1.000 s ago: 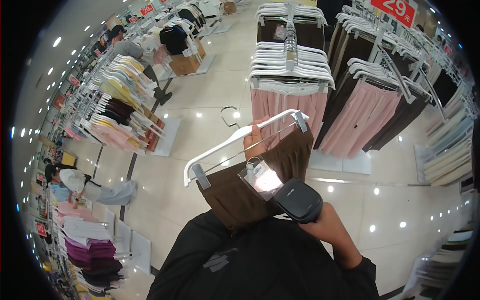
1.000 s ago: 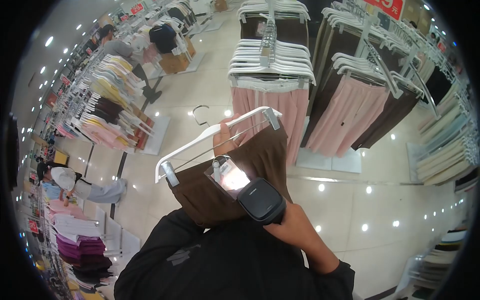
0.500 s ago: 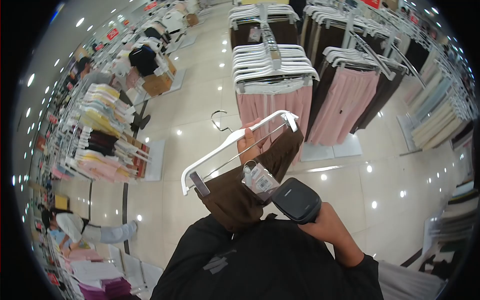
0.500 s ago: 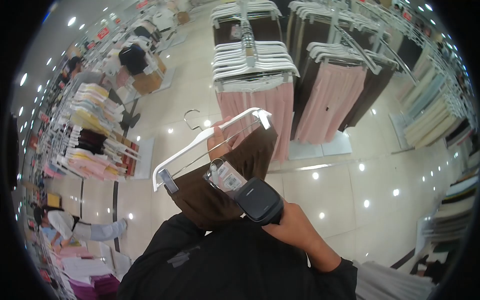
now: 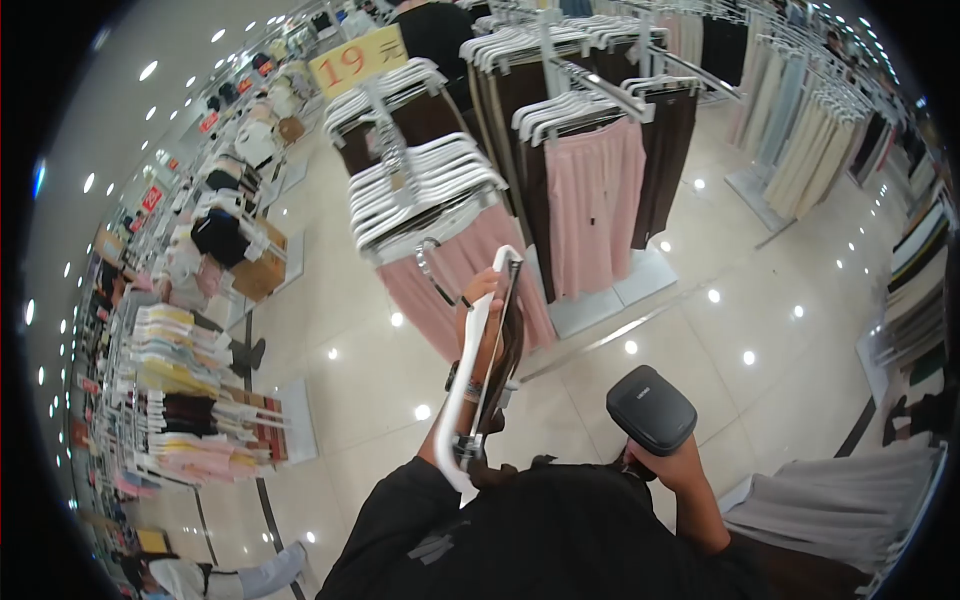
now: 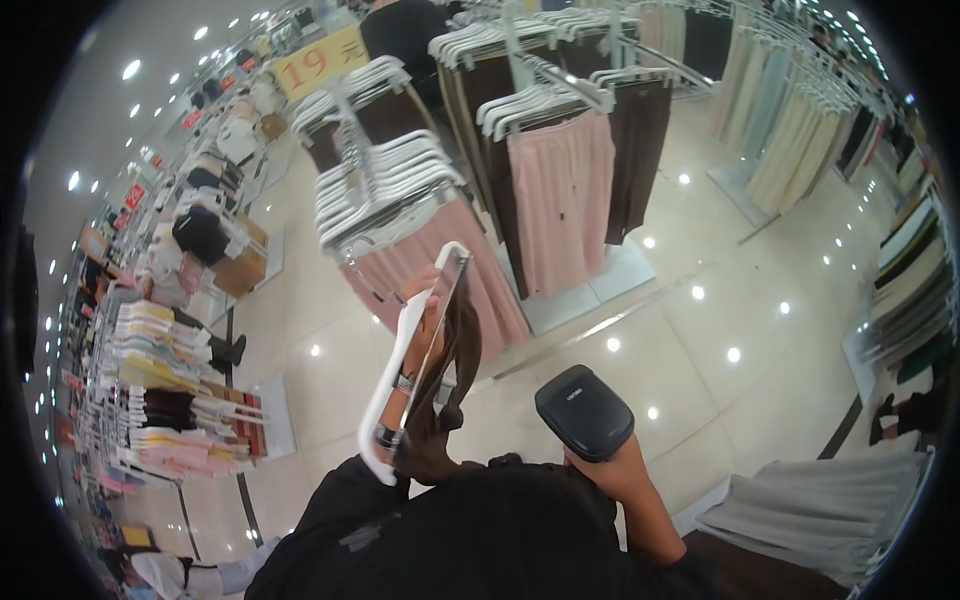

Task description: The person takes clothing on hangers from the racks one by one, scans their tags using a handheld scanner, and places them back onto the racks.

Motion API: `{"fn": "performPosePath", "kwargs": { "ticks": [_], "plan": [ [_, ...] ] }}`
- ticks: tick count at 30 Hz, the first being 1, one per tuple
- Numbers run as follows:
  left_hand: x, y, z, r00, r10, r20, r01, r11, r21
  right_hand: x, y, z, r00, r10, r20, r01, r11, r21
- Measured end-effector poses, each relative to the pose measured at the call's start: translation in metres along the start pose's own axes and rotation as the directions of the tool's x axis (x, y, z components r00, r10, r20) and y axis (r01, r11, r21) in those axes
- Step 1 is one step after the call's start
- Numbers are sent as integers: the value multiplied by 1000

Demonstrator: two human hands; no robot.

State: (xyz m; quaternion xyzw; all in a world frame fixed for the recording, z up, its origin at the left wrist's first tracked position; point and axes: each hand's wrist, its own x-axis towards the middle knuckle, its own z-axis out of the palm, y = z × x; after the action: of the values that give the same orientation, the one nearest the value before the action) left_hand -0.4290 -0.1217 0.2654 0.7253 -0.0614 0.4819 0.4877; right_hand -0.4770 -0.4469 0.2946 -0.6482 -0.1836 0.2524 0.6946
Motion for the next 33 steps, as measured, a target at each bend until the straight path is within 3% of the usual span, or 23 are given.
{"fn": "performPosePath", "kwargs": {
  "ticks": [1, 4, 5, 8, 10, 14, 18, 20, 23, 26, 28, 30, 33],
  "plan": [
    [9, -6, 13, 993, 118, 25, -118, 993, 17, -1, 1, -13, 999, -5, -47, 7, 998, 58],
    [21, 7, 56, 989, 100, 106, -130, 936, 328, 0, 3, -60, 992, -55, -115, 64, 995, 73],
    [27, 9, 69, 972, 169, 164, -223, 881, 417, 0, 3, -76, 990, -79, -120, 94, 988, 122],
    [35, 21, 115, 952, 181, 247, -298, 733, 612, 0, 1, -130, 991, -61, -117, 82, 979, 187],
    [38, 32, 144, 951, 113, 288, -281, 703, 653, 1, -7, -160, 990, -102, -100, 125, 958, 259],
    [31, 44, 195, 922, 77, 380, -328, 677, 659, 6, -12, -222, 986, -165, -11, 158, 921, 357],
    [20, 50, 248, 900, 14, 435, -327, 682, 655, 13, -4, -267, 989, -123, 78, 101, 967, 236],
    [21, 54, 273, 886, 22, 463, -342, 705, 621, 21, 5, -279, 987, -142, 68, 117, 951, 288],
    [18, 58, 311, 860, -9, 510, -333, 748, 574, 34, 43, -298, 988, -101, -118, 128, 957, 259],
    [14, 66, 348, 847, 50, 529, -347, 806, 480, 51, 23, -306, 986, 6, -168, 63, 914, 401],
    [9, 65, 367, 813, 16, 583, -333, 833, 442, 65, 20, -315, 984, -11, -179, 89, 898, 431],
    [6, 66, 385, 791, 28, 611, -344, 846, 407, 83, 24, -324, 940, -176, -291, 305, 816, 491],
    [6, 52, 404, 784, -10, 621, -275, 891, 362, 99, 22, -342, 913, -145, -382, 335, 800, 498]
  ]
}}
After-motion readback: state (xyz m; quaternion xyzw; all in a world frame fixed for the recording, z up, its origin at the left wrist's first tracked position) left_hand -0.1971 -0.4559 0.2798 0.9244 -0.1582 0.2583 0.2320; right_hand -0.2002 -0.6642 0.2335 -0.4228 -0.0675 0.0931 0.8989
